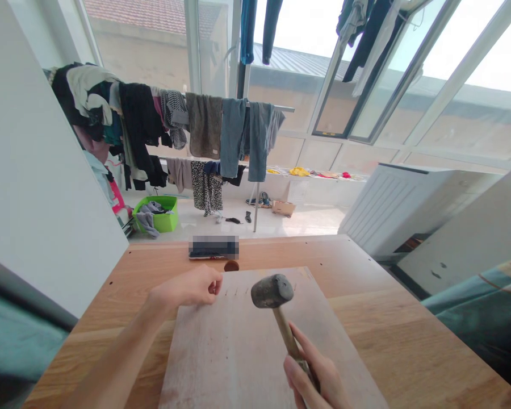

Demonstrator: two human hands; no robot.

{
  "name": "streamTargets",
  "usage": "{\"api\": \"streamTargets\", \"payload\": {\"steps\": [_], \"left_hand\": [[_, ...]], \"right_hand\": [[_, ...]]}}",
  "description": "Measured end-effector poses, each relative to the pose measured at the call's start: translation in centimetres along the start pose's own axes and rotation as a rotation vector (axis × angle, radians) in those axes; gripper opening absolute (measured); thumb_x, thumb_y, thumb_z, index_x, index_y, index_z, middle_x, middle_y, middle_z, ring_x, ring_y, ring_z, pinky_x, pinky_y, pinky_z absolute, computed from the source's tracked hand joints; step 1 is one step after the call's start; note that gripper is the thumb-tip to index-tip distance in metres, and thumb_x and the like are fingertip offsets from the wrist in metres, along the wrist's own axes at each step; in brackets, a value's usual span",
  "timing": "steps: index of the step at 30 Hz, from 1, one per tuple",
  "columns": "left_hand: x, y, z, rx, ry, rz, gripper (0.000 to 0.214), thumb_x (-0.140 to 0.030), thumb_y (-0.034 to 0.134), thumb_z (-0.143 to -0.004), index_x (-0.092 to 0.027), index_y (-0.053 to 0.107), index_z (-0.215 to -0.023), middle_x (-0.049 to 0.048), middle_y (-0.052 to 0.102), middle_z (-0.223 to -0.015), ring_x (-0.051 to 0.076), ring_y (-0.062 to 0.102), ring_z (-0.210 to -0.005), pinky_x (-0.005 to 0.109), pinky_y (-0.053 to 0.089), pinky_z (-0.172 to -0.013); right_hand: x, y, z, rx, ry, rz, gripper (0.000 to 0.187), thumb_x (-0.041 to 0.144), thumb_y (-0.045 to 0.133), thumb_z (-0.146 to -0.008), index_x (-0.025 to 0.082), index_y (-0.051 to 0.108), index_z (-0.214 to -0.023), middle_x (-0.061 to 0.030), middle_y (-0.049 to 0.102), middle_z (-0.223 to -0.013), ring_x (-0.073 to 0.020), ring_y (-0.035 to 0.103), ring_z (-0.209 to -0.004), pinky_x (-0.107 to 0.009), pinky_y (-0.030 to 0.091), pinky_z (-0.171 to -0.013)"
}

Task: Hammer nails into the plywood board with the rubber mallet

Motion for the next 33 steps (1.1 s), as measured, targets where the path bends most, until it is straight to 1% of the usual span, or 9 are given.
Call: {"api": "streamTargets", "payload": {"steps": [3, 7, 10, 14, 21, 24, 26, 30, 33], "left_hand": [[0.0, 0.1, -0.1, 0.007, 0.015, 0.023, 0.014, -0.017, 0.054, -0.065, -0.019, 0.06, -0.077, -0.0019, 0.062, -0.074, 0.014, 0.055, -0.065, 0.023, 0.035, -0.054], [0.5, 0.3, -0.2, -0.005, 0.024, 0.041, 0.015, -0.016, 0.054, -0.064, -0.019, 0.06, -0.077, -0.002, 0.061, -0.074, 0.015, 0.056, -0.066, 0.023, 0.035, -0.055], [0.7, 0.4, -0.3, -0.013, 0.055, 0.028, 0.011, -0.016, 0.052, -0.065, -0.018, 0.058, -0.075, -0.0024, 0.059, -0.071, 0.014, 0.054, -0.064, 0.023, 0.033, -0.055], [0.0, 0.0, -0.2, -0.045, 0.122, 0.004, 0.004, -0.017, 0.052, -0.067, -0.018, 0.054, -0.071, -0.0027, 0.056, -0.068, 0.014, 0.051, -0.062, 0.024, 0.029, -0.053], [-0.4, -0.2, 0.1, -0.025, 0.063, 0.037, 0.001, -0.017, 0.054, -0.067, -0.018, 0.054, -0.068, -0.0026, 0.055, -0.065, 0.015, 0.052, -0.063, 0.025, 0.03, -0.055], [-0.2, 0.0, -0.1, -0.032, 0.073, 0.037, 0.004, -0.018, 0.055, -0.065, -0.019, 0.054, -0.069, -0.0031, 0.056, -0.066, 0.015, 0.052, -0.063, 0.025, 0.031, -0.055], [0.1, 0.0, -0.1, -0.026, 0.076, 0.035, 0.008, -0.018, 0.057, -0.063, -0.019, 0.054, -0.071, -0.0034, 0.057, -0.068, 0.015, 0.053, -0.064, 0.025, 0.032, -0.055], [1.3, -0.6, 0.2, -0.033, 0.017, 0.039, 0.013, -0.02, 0.058, -0.061, -0.019, 0.056, -0.073, -0.0027, 0.059, -0.071, 0.016, 0.055, -0.067, 0.024, 0.036, -0.056], [2.5, -1.4, 0.6, -0.086, -0.032, 0.037, 0.015, -0.02, 0.057, -0.06, -0.018, 0.057, -0.075, -0.0016, 0.061, -0.074, 0.017, 0.058, -0.071, 0.024, 0.039, -0.059]], "right_hand": [[1.2, 1.7, -0.6, 0.065, -0.062, 0.022, 0.066, 0.07, 0.054, -0.085, 0.027, 0.063, -0.135, 0.0014, 0.057, -0.062, -0.01, 0.045, -0.043, -0.019, 0.041, -0.039], [1.3, 4.0, -1.6, 0.21, -0.141, 0.058, 0.065, 0.06, 0.047, -0.093, 0.02, 0.053, -0.143, 0.0042, 0.048, -0.062, -0.0069, 0.034, -0.041, -0.017, 0.027, -0.034], [1.5, 5.3, -2.2, 0.276, -0.206, 0.111, 0.062, 0.055, 0.043, -0.097, 0.016, 0.049, -0.145, 0.0046, 0.047, -0.063, -0.0065, 0.035, -0.04, -0.017, 0.027, -0.035], [1.6, 6.3, -2.6, 0.334, -0.189, 0.142, 0.065, 0.056, 0.041, -0.097, 0.014, 0.044, -0.147, 0.0035, 0.05, -0.064, -0.0065, 0.037, -0.037, -0.018, 0.027, -0.033], [1.1, 6.5, -2.6, 0.332, -0.205, 0.216, 0.068, 0.06, 0.037, -0.097, 0.014, 0.047, -0.146, 0.0029, 0.052, -0.063, -0.0091, 0.042, -0.041, -0.02, 0.034, -0.037], [1.2, 6.3, -2.7, 0.253, -0.253, 0.27, 0.066, 0.061, 0.039, -0.097, 0.014, 0.051, -0.143, -0.0009, 0.058, -0.067, -0.0154, 0.056, -0.057, -0.024, 0.048, -0.052], [1.6, 6.3, -2.7, 0.229, -0.283, 0.294, 0.065, 0.061, 0.041, -0.096, 0.015, 0.054, -0.141, -0.0023, 0.061, -0.069, -0.0183, 0.061, -0.065, -0.027, 0.052, -0.061], [2.4, 6.9, -2.7, 0.281, -0.283, 0.297, 0.064, 0.058, 0.04, -0.098, 0.016, 0.05, -0.145, -0.0004, 0.06, -0.064, -0.0171, 0.061, -0.057, -0.026, 0.051, -0.056], [2.8, 7.4, -2.5, 0.313, -0.307, 0.32, 0.06, 0.054, 0.037, -0.1, 0.015, 0.05, -0.144, -0.0027, 0.066, -0.068, -0.018, 0.063, -0.061, -0.027, 0.051, -0.06]]}}
Point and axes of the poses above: each hand's wrist, its own z-axis away from the middle knuckle, its own y-axis out of the palm, x = y × z, the point moved 4 cm from there along -z, towards the middle knuckle
